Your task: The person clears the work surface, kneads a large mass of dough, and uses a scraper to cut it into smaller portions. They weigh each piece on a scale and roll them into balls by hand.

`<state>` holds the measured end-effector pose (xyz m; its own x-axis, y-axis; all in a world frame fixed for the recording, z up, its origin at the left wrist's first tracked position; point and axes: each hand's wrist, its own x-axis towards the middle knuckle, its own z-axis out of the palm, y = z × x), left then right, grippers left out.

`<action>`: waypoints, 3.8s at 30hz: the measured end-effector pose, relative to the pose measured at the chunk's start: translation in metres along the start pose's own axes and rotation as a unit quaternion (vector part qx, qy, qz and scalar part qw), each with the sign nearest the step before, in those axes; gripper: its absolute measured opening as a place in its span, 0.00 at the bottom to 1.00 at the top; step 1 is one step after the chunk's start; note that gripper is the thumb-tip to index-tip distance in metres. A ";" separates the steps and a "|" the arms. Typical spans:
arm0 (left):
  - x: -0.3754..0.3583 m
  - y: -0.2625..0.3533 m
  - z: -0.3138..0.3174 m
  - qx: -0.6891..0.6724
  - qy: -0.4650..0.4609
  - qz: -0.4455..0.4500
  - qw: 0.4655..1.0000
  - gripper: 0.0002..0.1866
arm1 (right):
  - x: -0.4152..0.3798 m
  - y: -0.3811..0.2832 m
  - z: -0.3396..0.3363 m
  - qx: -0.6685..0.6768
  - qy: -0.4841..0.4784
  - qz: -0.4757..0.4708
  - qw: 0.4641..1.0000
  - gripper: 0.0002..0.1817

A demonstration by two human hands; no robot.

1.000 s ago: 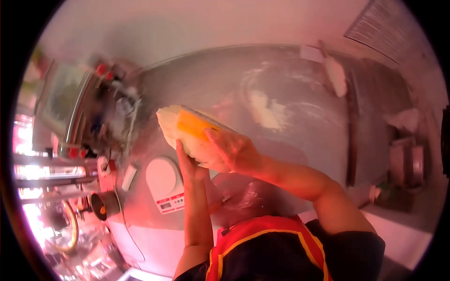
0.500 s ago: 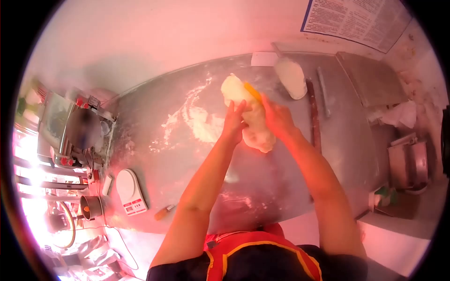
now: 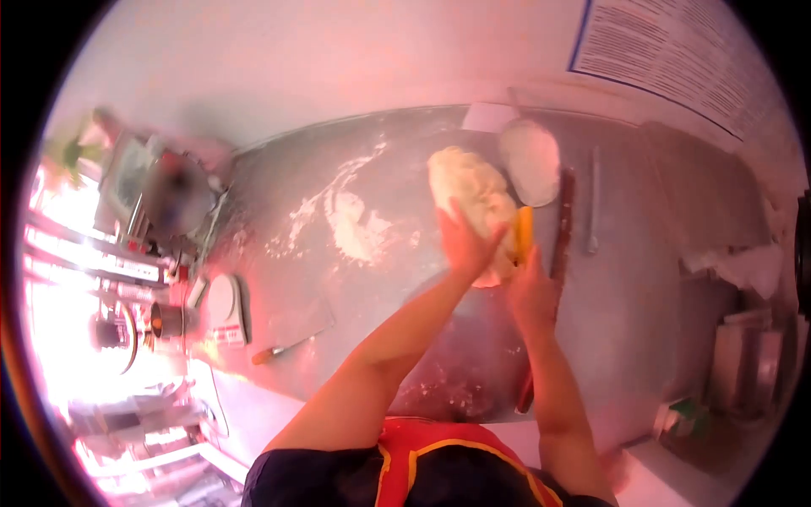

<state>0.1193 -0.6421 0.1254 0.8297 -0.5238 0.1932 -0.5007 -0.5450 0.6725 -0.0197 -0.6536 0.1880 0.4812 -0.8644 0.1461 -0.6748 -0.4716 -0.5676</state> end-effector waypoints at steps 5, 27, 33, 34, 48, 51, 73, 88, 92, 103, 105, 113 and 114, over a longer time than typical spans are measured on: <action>0.036 -0.022 0.020 -0.006 -0.063 0.006 0.998 0.57 | 0.016 -0.004 0.015 -0.101 -0.051 -0.015 0.993 0.33; -0.106 -0.575 -0.492 0.159 0.134 -0.350 0.913 0.29 | -0.147 -0.290 0.119 0.139 -0.303 -0.300 0.894 0.29; -0.101 -0.519 -0.492 0.132 0.184 -0.252 0.941 0.25 | -0.167 -0.390 0.197 0.044 -0.254 -0.409 0.876 0.32; -0.105 -0.505 -0.487 0.156 0.232 -0.194 0.940 0.24 | -0.170 -0.391 0.194 0.038 -0.235 -0.398 0.886 0.32; -0.126 -0.376 -0.437 0.054 -0.365 0.017 0.929 0.17 | -0.199 -0.243 0.076 0.081 -0.106 -0.082 0.988 0.34; -0.112 -0.381 -0.444 0.031 -0.285 0.006 0.958 0.17 | -0.202 -0.207 0.077 0.136 -0.075 -0.045 0.987 0.33; 0.133 -0.539 -0.481 0.020 -0.058 -0.134 0.989 0.19 | -0.217 -0.221 0.080 0.121 -0.067 0.011 0.990 0.29; 0.059 -0.343 -0.455 -0.009 -0.235 0.345 0.909 0.35 | -0.112 -0.352 0.117 -0.163 -0.286 -0.352 0.876 0.08; 0.044 -0.325 -0.417 0.091 -0.363 0.230 0.898 0.19 | -0.102 -0.400 0.139 -0.148 -0.212 -0.504 0.824 0.15; 0.191 -0.497 -0.419 -0.266 0.090 -0.276 0.919 0.22 | -0.110 -0.295 0.154 -0.012 -0.186 -0.274 0.943 0.30; 0.214 -0.544 -0.394 -0.135 0.080 -0.302 0.940 0.22 | -0.115 -0.286 0.155 0.001 -0.195 -0.261 0.945 0.30; 0.313 -0.550 -0.312 -0.266 0.070 -0.197 0.941 0.22 | -0.111 -0.256 0.165 0.046 -0.194 -0.106 0.974 0.33; 0.320 -0.503 -0.326 -0.271 0.043 -0.213 0.938 0.22 | -0.109 -0.252 0.166 0.046 -0.197 -0.091 0.975 0.33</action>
<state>0.7173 -0.3221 0.0816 0.9543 -0.2670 -0.1342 0.0601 -0.2684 0.9614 0.1907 -0.4113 0.1810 0.7774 -0.6260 -0.0610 -0.5147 -0.5774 -0.6338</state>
